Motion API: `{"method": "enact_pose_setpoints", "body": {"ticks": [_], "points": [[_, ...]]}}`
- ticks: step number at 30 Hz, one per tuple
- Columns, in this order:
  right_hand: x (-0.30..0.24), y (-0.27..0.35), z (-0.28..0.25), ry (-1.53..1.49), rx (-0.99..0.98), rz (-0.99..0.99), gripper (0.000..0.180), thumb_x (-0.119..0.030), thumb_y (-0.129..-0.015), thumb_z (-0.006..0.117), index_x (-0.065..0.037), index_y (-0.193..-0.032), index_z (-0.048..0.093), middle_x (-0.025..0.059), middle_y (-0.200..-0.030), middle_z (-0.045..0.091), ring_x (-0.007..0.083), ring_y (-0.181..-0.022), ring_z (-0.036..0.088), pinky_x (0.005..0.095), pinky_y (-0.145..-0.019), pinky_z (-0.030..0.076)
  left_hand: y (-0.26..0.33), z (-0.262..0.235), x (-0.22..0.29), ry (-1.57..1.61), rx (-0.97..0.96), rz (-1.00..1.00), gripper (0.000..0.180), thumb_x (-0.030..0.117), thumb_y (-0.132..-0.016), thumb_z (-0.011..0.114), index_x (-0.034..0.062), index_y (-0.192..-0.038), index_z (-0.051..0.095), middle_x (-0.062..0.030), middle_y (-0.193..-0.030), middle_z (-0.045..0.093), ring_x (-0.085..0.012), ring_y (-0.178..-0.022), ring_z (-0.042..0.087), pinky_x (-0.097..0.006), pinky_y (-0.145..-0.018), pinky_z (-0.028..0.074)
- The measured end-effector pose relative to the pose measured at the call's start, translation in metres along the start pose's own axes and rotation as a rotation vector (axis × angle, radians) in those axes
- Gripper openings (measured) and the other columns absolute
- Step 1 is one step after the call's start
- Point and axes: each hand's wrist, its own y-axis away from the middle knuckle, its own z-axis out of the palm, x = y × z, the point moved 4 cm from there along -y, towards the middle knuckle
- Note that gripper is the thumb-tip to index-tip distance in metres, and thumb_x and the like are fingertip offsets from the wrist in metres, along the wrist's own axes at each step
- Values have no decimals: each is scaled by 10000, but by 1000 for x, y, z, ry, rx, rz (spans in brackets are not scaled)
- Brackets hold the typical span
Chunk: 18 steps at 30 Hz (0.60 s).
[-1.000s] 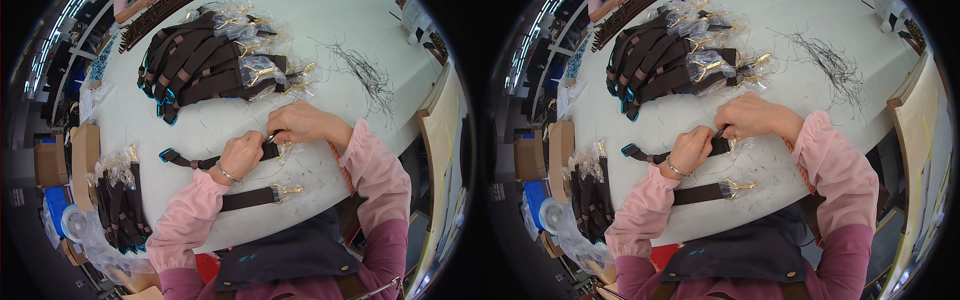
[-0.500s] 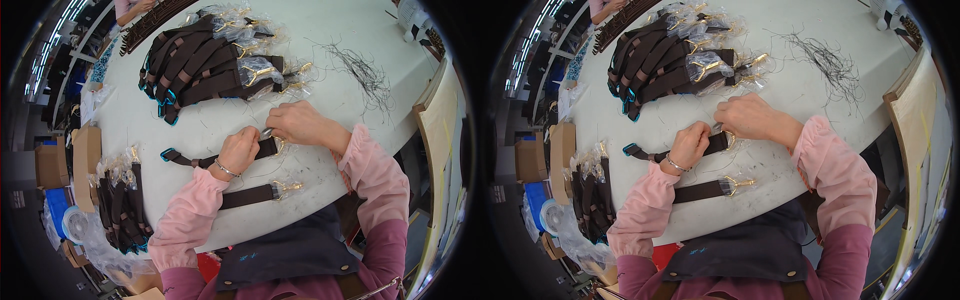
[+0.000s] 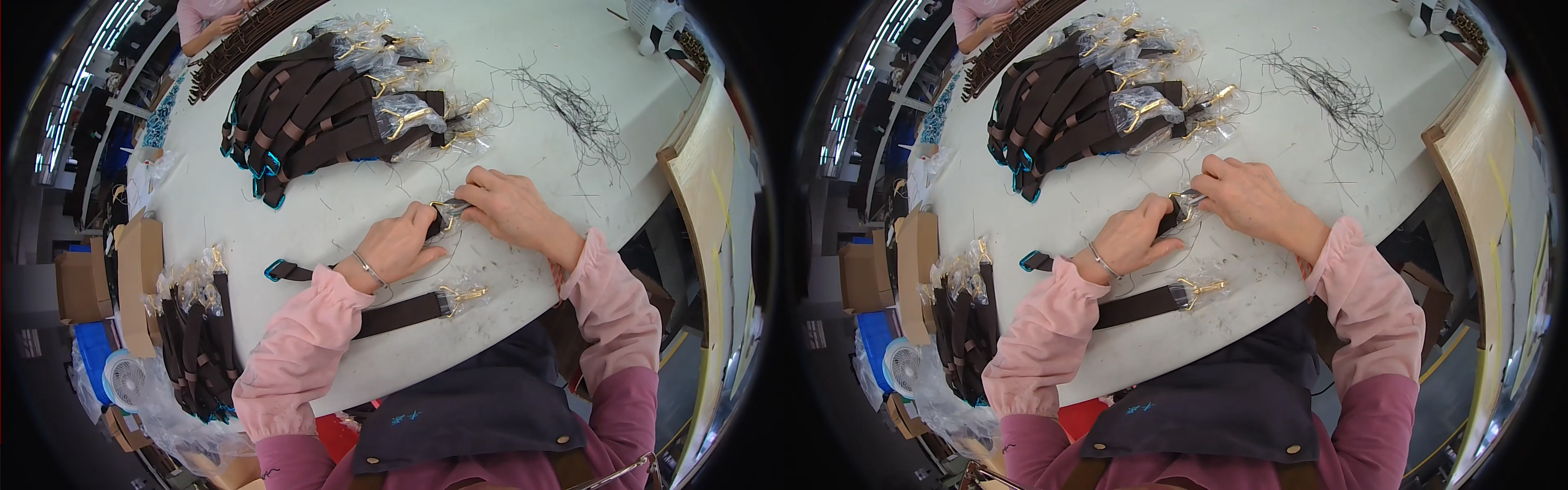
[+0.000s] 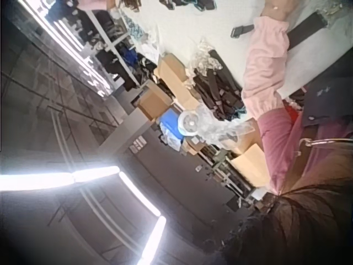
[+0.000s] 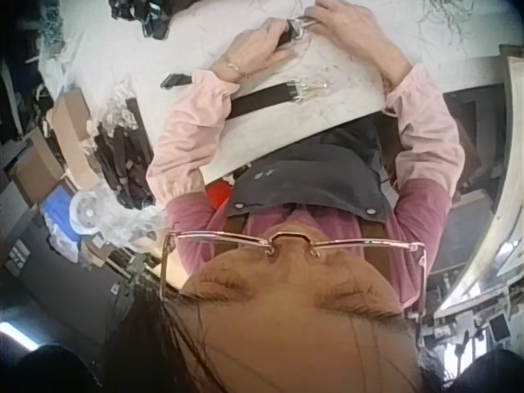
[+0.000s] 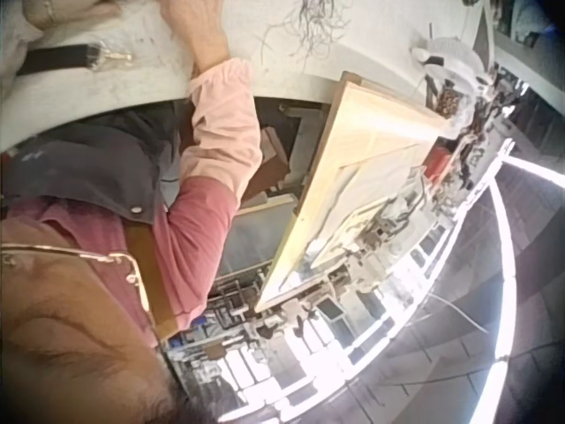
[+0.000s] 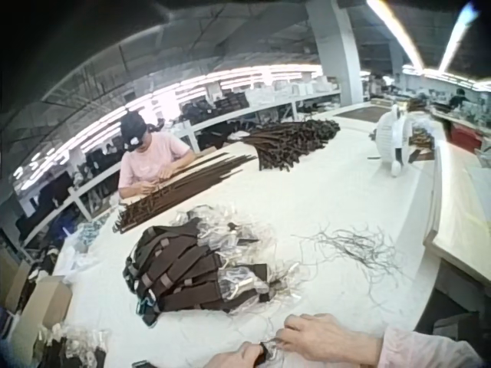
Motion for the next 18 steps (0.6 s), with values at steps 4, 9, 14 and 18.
{"method": "enact_pose_setpoints", "body": {"ticks": [4, 9, 14, 18], "points": [[-3, 4, -11, -114, -57, 159, 199, -185, -764, 647, -70, -907, 572, 59, -855, 516, 244, -770, 575, 362, -638, 465, 1, 15, 3, -417, 62, 100, 217, 200, -810, 584, 40, -870, 452, -101, -737, 496, -223, -535, 590, -330, -453, 483], [-27, 26, -16, -165, -89, 185, 200, -178, -770, 640, -43, -893, 560, 77, -853, 515, 263, -736, 588, 376, -628, 470, 8, 22, 7, -487, 135, 204, 77, 101, -815, 537, 66, -854, 481, -72, -726, 507, -199, -537, 591, -318, -433, 456], [-49, 31, 8, -23, -43, 147, 212, -164, -763, 644, -39, -908, 551, 86, -827, 506, 249, -680, 591, 347, -549, 467, -3, 11, -13, 65, 220, 127, 27, 71, -833, 529, 47, -846, 528, -72, -664, 564, -170, -518, 573, -271, -442, 444], [-49, 30, 19, 82, 50, 160, 204, -151, -769, 637, -43, -916, 545, 81, -808, 500, 229, -625, 590, 331, -496, 455, -9, 2, -21, 510, 25, -183, 112, 118, -868, 526, 21, -820, 556, -44, -599, 554, -104, -452, 518, -232, -401, 414]]}}
